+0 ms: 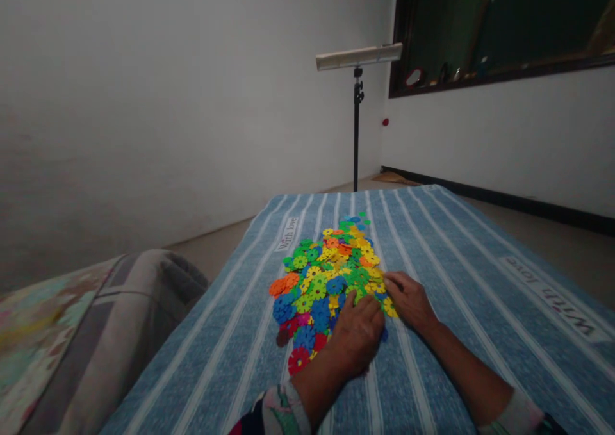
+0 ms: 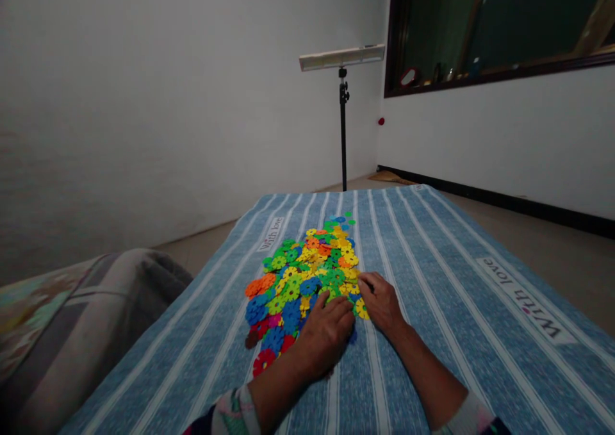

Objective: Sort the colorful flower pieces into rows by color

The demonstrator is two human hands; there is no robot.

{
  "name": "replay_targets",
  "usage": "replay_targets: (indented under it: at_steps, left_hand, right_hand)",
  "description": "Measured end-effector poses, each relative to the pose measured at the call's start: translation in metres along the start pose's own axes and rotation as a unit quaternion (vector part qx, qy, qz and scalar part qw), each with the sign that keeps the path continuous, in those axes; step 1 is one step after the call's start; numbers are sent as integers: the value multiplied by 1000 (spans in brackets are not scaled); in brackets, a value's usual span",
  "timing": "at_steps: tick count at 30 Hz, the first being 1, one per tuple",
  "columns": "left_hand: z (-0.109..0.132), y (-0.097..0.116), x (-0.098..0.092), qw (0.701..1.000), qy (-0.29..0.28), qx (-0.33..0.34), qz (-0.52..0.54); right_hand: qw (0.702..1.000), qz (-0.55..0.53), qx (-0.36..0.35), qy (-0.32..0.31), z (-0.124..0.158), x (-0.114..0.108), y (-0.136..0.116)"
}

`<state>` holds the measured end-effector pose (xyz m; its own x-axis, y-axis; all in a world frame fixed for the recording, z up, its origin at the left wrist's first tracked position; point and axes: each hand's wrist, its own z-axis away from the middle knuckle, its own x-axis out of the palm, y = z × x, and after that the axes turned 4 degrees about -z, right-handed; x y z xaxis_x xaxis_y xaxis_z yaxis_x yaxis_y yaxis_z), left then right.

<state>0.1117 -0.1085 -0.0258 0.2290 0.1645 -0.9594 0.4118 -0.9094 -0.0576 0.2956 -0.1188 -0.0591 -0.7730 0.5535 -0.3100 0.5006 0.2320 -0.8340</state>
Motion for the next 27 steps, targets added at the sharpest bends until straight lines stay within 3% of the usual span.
replay_targets:
  at_steps: [5, 10, 15, 27]
  left_hand:
    - [-3, 20, -2, 999, 10, 33, 3]
    - [-5, 34, 11, 996, 45, 61, 37]
    - [-2, 30, 24, 995, 80, 47, 42]
    - [5, 16, 35, 990, 117, 67, 39]
  right_hand:
    - [1000, 10, -11, -6, 0, 0, -1]
    - [999, 20, -22, -21, 1, -3, -4]
    - [999, 29, -30, -30, 2, -3, -8]
    - [998, 46, -45, -23, 3, 2, -8]
